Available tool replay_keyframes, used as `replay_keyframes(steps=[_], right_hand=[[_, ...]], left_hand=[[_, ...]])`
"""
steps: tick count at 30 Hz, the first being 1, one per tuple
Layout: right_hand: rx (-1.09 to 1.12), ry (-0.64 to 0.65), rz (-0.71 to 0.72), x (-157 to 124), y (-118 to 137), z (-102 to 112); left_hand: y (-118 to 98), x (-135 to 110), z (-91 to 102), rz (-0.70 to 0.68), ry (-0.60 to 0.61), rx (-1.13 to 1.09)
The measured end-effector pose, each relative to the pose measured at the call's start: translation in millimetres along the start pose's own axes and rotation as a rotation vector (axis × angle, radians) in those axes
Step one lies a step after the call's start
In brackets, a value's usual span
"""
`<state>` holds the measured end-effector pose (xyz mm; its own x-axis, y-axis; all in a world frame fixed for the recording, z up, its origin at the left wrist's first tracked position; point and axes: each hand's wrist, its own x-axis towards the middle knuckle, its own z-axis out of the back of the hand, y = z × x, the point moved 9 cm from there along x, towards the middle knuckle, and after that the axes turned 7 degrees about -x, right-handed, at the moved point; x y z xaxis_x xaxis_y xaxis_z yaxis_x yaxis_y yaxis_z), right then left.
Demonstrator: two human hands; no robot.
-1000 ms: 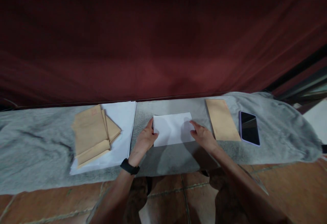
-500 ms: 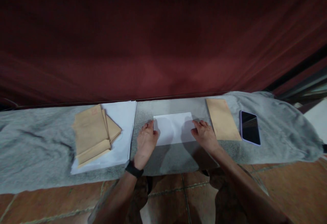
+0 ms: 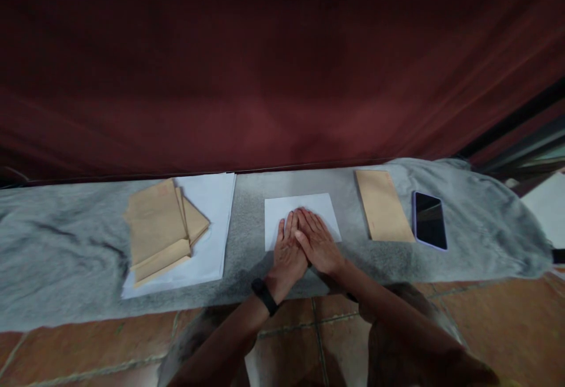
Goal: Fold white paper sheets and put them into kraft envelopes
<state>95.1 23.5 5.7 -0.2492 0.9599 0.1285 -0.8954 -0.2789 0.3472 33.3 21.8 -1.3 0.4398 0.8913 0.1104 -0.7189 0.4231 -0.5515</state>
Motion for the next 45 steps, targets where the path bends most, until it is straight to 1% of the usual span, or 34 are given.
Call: replay_keyframes(steps=[3, 6, 12, 14, 19, 22, 28, 34, 36, 39, 41, 43, 45], right_hand=[[-0.053, -0.007, -0.029, -0.8, -6.4, -0.9], [-0.109, -0.034, -0.013, -1.4, -9.9, -0.9], [-0.217, -0.097, 0.022, -3.3, -19.1, 0.4], [-0.254, -0.119, 0.010, -3.9, -23.8, 1.6], [-0.313, -0.207, -0.060, -6.5, -36.2, 6.6], [-0.330, -0.241, -0.093, -8.5, -42.8, 8.0], [-0.335, -0.253, -0.114, -11.8, -56.3, 10.1], [-0.366, -0.259, -0.148, -13.7, -68.9, 13.0], [-0.375, -0.266, -0.159, -14.3, -71.2, 14.4], [-0.367, -0.293, -0.176, -13.7, -71.7, 19.5], [-0.341, -0.309, -0.185, -10.0, -69.2, 24.1], [-0.297, -0.296, -0.175, -2.0, -63.1, 26.4], [-0.240, -0.249, -0.145, 9.2, -53.7, 24.3]], left_hand=[[6.0, 0.1, 2.7, 0.025, -0.025, 0.021], [14.0, -0.9, 8.5, 0.054, -0.052, 0.024], [25.9, -4.1, 27.4, 0.072, -0.123, -0.006], [28.4, -5.1, 31.3, 0.081, -0.132, 0.059], [34.4, -8.0, 34.4, 0.093, -0.135, 0.318], [39.4, -10.1, 37.5, 0.086, -0.164, 0.366], [50.7, -12.4, 45.4, 0.101, -0.196, 0.365], [61.0, -14.3, 51.5, 0.160, -0.218, 0.367], [62.7, -13.4, 56.0, 0.177, -0.231, 0.388], [60.2, -7.4, 63.9, 0.200, -0.261, 0.399], [52.4, 1.3, 63.1, 0.185, -0.252, 0.380], [39.4, 12.9, 54.0, 0.129, -0.201, 0.342], [25.4, 23.9, 40.2, 0.062, -0.133, 0.303]])
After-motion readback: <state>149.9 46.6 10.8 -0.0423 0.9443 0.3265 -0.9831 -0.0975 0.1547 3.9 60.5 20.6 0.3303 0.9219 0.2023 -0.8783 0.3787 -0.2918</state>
